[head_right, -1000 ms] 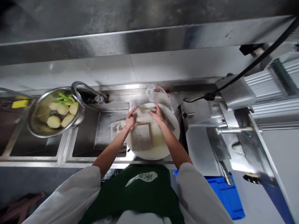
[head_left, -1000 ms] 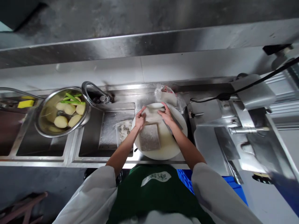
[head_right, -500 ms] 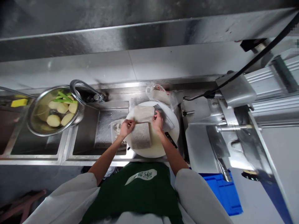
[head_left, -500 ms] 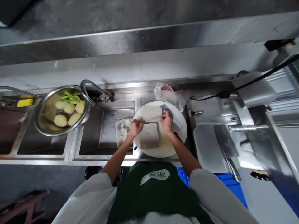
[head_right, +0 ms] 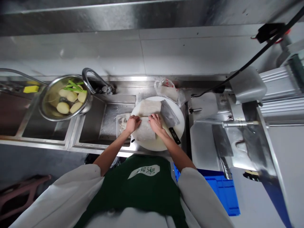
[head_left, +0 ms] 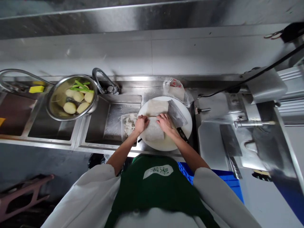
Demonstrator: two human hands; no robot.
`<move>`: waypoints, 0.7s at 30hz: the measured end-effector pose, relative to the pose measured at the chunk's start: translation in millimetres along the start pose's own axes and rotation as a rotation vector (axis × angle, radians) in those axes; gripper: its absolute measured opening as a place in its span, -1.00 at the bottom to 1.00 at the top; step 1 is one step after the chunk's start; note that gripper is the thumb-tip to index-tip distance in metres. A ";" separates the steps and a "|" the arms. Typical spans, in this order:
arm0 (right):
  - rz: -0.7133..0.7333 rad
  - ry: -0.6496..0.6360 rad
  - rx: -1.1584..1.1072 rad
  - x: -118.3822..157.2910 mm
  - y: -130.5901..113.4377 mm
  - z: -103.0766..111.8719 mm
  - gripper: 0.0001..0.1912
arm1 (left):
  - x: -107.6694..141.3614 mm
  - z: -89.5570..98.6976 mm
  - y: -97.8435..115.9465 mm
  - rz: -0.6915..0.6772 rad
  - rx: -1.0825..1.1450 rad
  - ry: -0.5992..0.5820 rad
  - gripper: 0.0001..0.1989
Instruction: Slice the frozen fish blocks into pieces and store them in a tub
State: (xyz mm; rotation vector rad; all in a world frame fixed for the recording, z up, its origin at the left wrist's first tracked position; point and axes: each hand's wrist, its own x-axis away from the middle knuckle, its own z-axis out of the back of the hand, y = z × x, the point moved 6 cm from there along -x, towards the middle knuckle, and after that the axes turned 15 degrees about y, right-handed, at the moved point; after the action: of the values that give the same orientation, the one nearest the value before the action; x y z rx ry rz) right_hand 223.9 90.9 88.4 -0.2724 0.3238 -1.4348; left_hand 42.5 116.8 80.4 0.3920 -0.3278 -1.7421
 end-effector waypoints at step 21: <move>0.268 -0.053 -0.145 70.7 -44.1 29.7 -0.71 | 39.0 19.5 58.5 -0.593 0.076 -0.345 -0.72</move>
State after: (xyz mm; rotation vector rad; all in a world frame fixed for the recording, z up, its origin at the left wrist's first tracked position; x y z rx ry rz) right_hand 201.9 15.1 128.5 -0.3700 0.4067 -1.1402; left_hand 78.5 66.9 119.5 0.2528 -0.5674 -2.3920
